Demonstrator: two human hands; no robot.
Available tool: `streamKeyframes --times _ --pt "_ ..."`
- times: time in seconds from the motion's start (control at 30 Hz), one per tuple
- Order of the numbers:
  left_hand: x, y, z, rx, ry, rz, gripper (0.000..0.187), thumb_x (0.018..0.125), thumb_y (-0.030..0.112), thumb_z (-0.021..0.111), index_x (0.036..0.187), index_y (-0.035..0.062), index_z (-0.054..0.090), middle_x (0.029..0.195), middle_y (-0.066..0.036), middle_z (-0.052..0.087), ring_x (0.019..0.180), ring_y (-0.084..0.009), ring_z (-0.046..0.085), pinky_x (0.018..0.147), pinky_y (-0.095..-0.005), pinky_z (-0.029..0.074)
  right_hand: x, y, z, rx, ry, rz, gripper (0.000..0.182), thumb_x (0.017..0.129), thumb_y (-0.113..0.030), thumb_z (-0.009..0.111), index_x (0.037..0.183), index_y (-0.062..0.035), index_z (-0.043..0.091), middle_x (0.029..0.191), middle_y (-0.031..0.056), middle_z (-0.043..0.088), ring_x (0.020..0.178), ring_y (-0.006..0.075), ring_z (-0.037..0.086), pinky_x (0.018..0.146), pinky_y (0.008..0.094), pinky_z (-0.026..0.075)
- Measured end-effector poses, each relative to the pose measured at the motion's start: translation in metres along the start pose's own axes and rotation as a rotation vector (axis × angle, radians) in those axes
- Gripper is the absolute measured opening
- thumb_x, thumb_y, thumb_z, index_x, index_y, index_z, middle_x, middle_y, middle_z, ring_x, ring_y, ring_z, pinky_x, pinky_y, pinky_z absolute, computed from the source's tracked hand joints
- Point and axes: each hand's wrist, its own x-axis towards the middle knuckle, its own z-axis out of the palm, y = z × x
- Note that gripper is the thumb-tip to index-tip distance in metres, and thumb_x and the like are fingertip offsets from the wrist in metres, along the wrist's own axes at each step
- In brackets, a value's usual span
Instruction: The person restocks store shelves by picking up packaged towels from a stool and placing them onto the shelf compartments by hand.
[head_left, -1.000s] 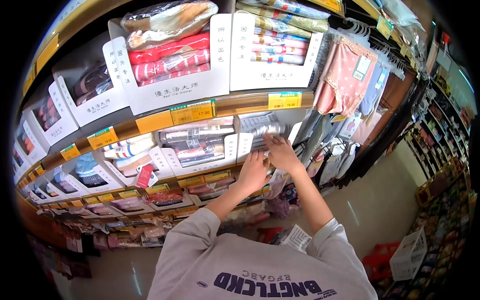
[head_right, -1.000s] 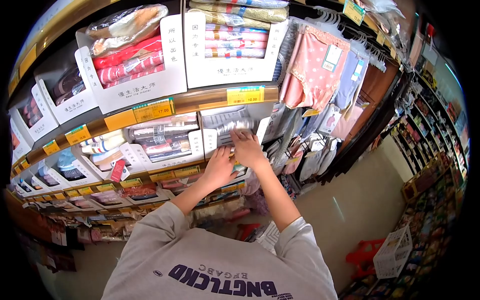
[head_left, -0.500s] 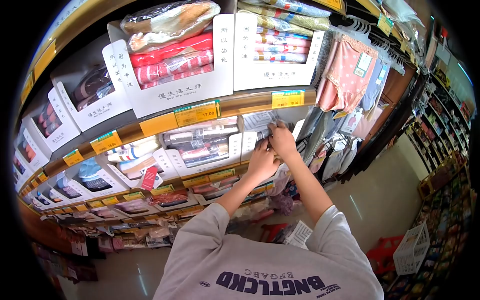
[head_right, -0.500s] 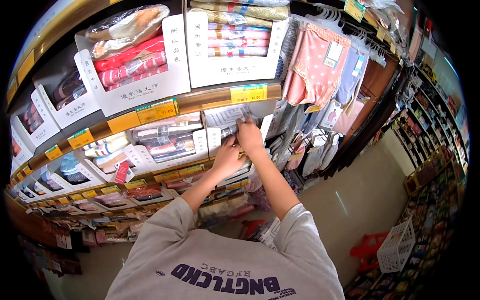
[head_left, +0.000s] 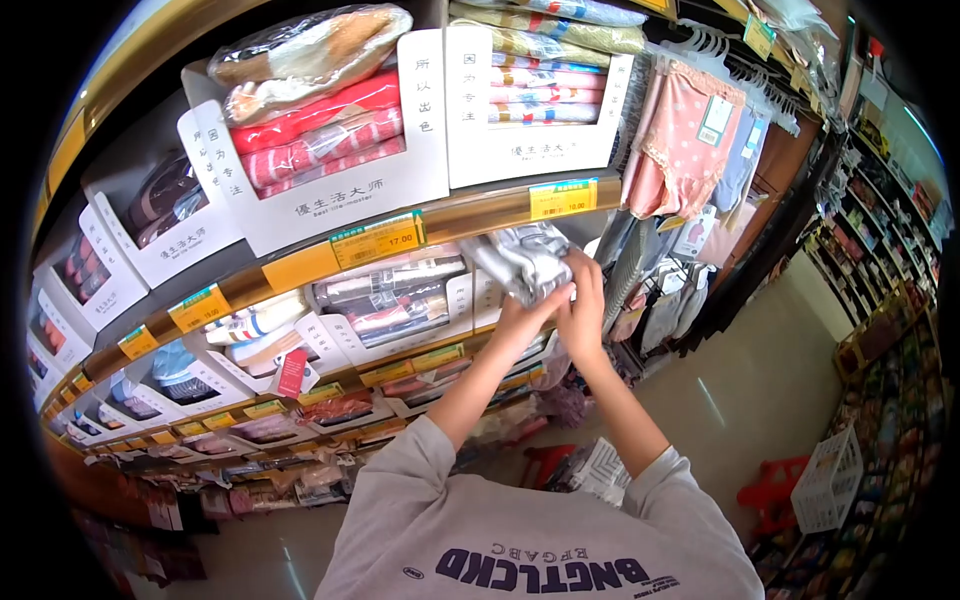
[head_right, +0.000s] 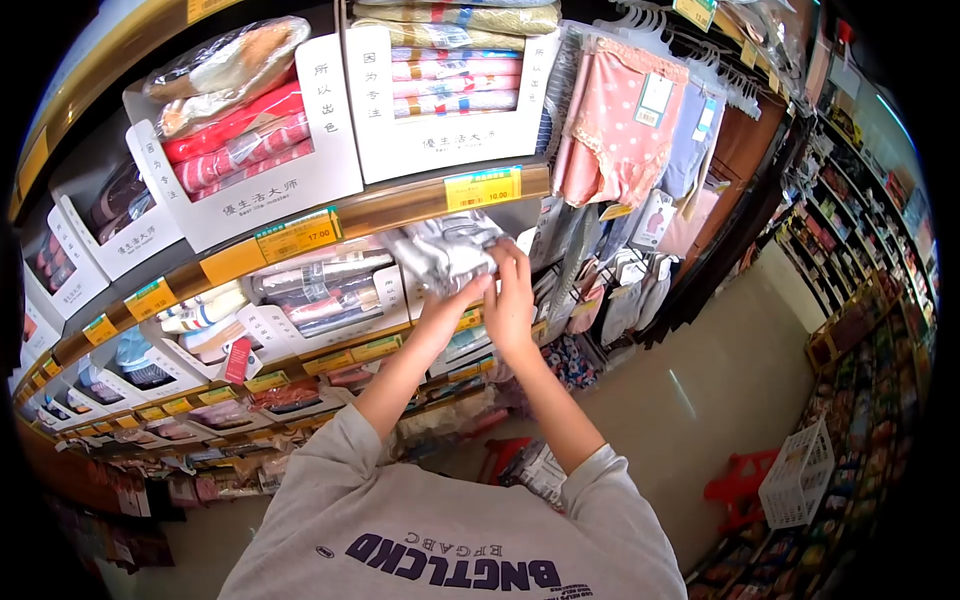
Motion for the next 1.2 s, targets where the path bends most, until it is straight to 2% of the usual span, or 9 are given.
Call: streamKeyframes --times 0.2,0.33,0.4,0.47,0.57,0.73,0.8,1.07,1.2 --pt "-0.032 -0.008 0.020 -0.116 0.320 0.043 0.030 0.079 0.017 0.057 0.101 -0.0035 0.052 0.096 -0.005 0.054 0.087 -0.0123 0.049 0.077 -0.0238 0.039 -0.034 -0.024 -0.018 0.204 -0.056 0.120 0.032 0.075 0.005 0.040 0.105 -0.0028 0.050 0.116 0.0173 0.039 0.105 0.0327 0.041 0.088 0.0360 0.034" --pt "-0.057 -0.046 -0.002 -0.191 0.254 -0.095 0.031 0.078 0.013 0.057 0.103 -0.0046 0.049 0.097 -0.006 0.053 0.088 -0.0139 0.049 0.078 -0.0246 0.039 -0.050 -0.016 -0.044 0.088 0.111 0.159 0.036 0.076 -0.008 0.043 0.112 -0.0009 0.044 0.115 0.0135 0.042 0.106 0.0240 0.039 0.084 0.0303 0.033" --pt "-0.069 -0.052 -0.002 -0.304 0.175 0.051 0.035 0.076 0.008 0.055 0.108 -0.0045 0.045 0.101 -0.007 0.051 0.092 -0.0154 0.048 0.082 -0.0264 0.037 -0.057 -0.008 -0.053 0.063 0.132 0.363 0.041 0.077 -0.011 0.050 0.115 0.0006 0.041 0.114 0.0160 0.041 0.106 0.0268 0.039 0.089 0.0324 0.031" --pt "-0.075 -0.048 0.000 -0.407 0.096 0.043 0.040 0.075 0.003 0.051 0.112 -0.0045 0.041 0.107 -0.009 0.048 0.099 -0.0175 0.046 0.086 -0.0288 0.035 -0.058 -0.004 -0.061 0.593 0.137 0.638 0.049 0.079 -0.017 0.053 0.120 0.0022 0.036 0.117 0.0121 0.042 0.104 0.0183 0.041 0.087 0.0283 0.032" --pt "-0.082 -0.059 -0.003 -0.444 -0.102 -0.075 0.050 0.070 0.008 0.045 0.119 -0.0036 0.035 0.119 -0.010 0.043 0.114 -0.0211 0.037 0.096 -0.0326 0.025 -0.065 0.000 -0.083 1.155 0.028 0.985 0.048 0.081 -0.019 0.051 0.119 0.0062 0.036 0.111 0.0133 0.049 0.102 0.0178 0.047 0.085 0.0282 0.035" --pt "-0.090 -0.063 0.004 -0.456 -0.224 -0.166 0.055 0.069 0.008 0.045 0.121 -0.0043 0.032 0.123 -0.011 0.039 0.117 -0.0226 0.033 0.098 -0.0337 0.022 -0.085 0.002 -0.106 1.227 0.038 0.979 0.047 0.080 -0.023 0.051 0.115 0.0050 0.038 0.109 0.0151 0.051 0.097 0.0222 0.051 0.085 0.0331 0.040" --pt "-0.091 -0.073 0.002 -0.370 -0.297 -0.112 0.050 0.070 0.003 0.047 0.118 -0.0048 0.037 0.115 -0.011 0.044 0.109 -0.0209 0.040 0.093 -0.0312 0.029 -0.094 0.006 -0.113 1.244 0.099 0.981 0.043 0.080 -0.020 0.052 0.113 0.0037 0.040 0.106 0.0146 0.052 0.095 0.0224 0.053 0.083 0.0335 0.041" --pt "-0.081 -0.037 0.035 -0.326 -0.067 0.072 0.053 0.069 0.005 0.061 0.116 -0.0031 0.039 0.105 -0.008 0.050 0.097 -0.0148 0.047 0.085 -0.0276 0.036 -0.124 0.015 -0.157 1.257 0.305 0.882 0.038 0.081 -0.015 0.052 0.115 -0.0015 0.041 0.111 0.0102 0.051 0.100 0.0203 0.050 0.085 0.0351 0.040" --pt "-0.075 -0.030 0.046 -0.114 -0.160 0.157 0.052 0.071 0.004 0.060 0.116 -0.0043 0.038 0.102 -0.008 0.050 0.094 -0.0128 0.048 0.082 -0.0260 0.036 -0.146 0.023 -0.177 1.179 0.407 0.815 0.041 0.078 -0.013 0.056 0.114 -0.0002 0.041 0.109 0.0109 0.052 0.100 0.0208 0.050 0.084 0.0352 0.040"
